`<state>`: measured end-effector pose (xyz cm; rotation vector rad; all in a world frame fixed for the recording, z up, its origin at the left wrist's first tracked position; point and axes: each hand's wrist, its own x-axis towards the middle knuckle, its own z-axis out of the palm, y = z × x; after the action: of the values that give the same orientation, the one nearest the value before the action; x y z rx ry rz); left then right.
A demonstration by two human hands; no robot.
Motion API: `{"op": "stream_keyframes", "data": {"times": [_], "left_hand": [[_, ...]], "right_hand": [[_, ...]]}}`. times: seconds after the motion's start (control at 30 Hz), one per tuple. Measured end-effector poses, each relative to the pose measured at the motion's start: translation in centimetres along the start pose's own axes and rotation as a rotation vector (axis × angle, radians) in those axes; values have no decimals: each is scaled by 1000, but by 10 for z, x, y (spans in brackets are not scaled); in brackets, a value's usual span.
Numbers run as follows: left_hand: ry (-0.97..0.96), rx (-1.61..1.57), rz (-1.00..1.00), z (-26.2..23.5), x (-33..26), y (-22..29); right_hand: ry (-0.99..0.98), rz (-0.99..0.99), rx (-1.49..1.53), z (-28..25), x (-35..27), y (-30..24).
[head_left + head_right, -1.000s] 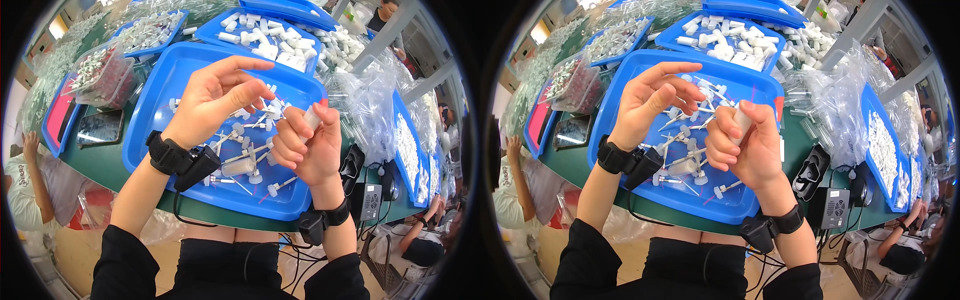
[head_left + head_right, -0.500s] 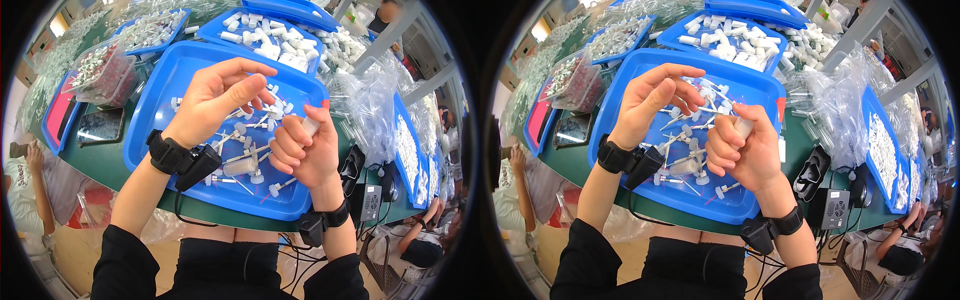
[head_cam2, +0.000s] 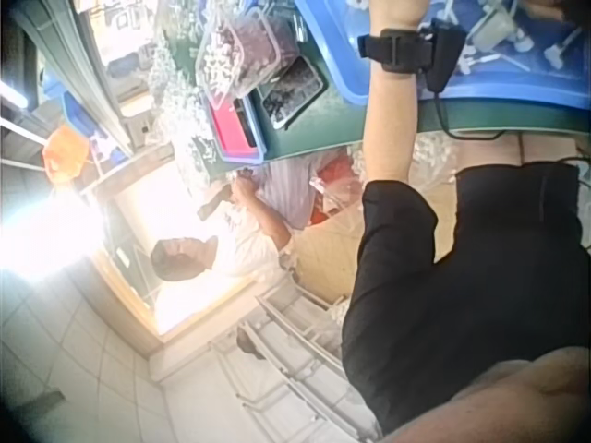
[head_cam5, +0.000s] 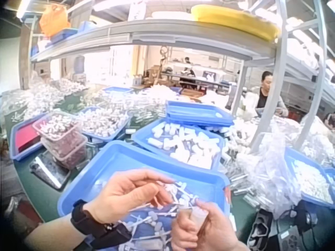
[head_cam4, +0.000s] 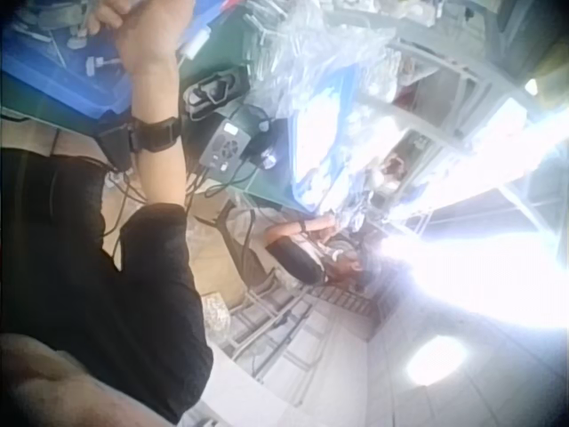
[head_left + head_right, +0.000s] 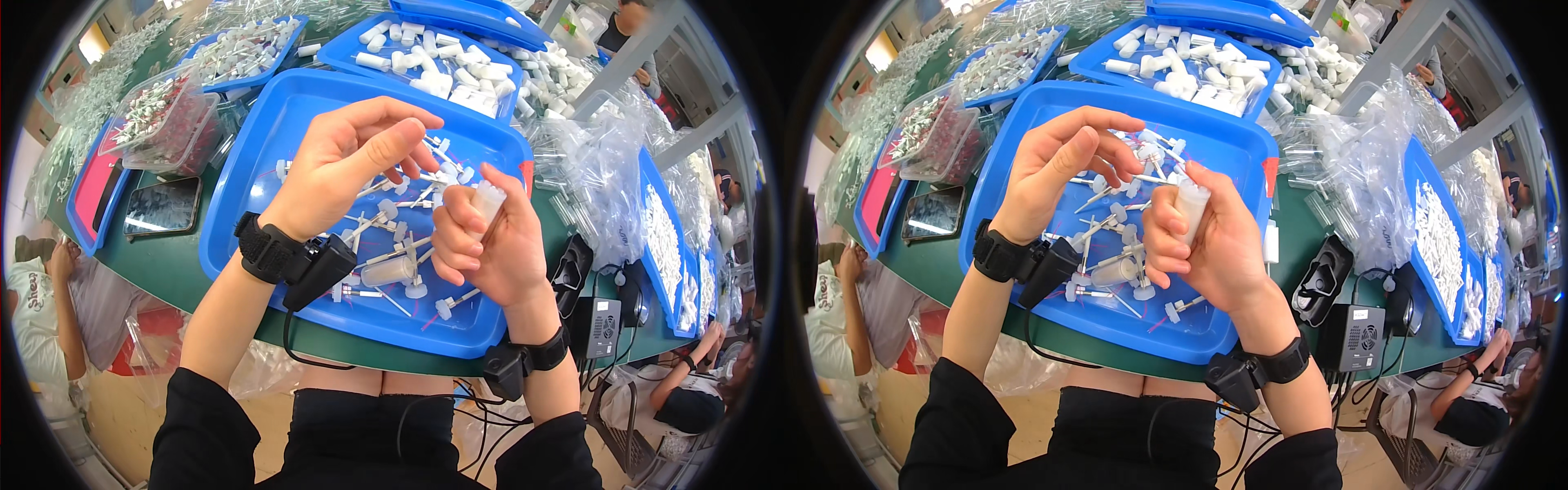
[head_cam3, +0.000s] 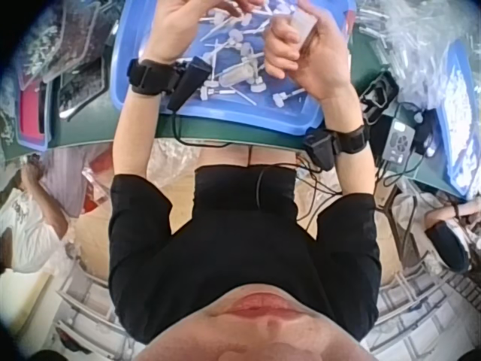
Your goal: The person assembles small white cylindrical components by inserting thin rods into them. They handle the parts one at a time, picking them from blue trays and placing the assembled units back into the trays. The person also moves trays and handles plastic bags containing parts during the process.
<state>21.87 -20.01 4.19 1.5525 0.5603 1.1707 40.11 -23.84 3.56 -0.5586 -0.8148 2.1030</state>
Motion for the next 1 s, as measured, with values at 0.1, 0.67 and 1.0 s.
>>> {"op": "stream_keyframes", "data": {"times": [0.1, 0.67, 1.0], "left_hand": [[53, 137, -16, -2, 2, 0], [-188, 1247, 457, -2, 9, -17], [22, 1138, 276, -4, 8, -16]], "right_hand": [[1, -41, -11, -2, -1, 0], [120, -380, -435, -21, -5, -20], [695, -813, -1552, -43, -5, -40]]}}
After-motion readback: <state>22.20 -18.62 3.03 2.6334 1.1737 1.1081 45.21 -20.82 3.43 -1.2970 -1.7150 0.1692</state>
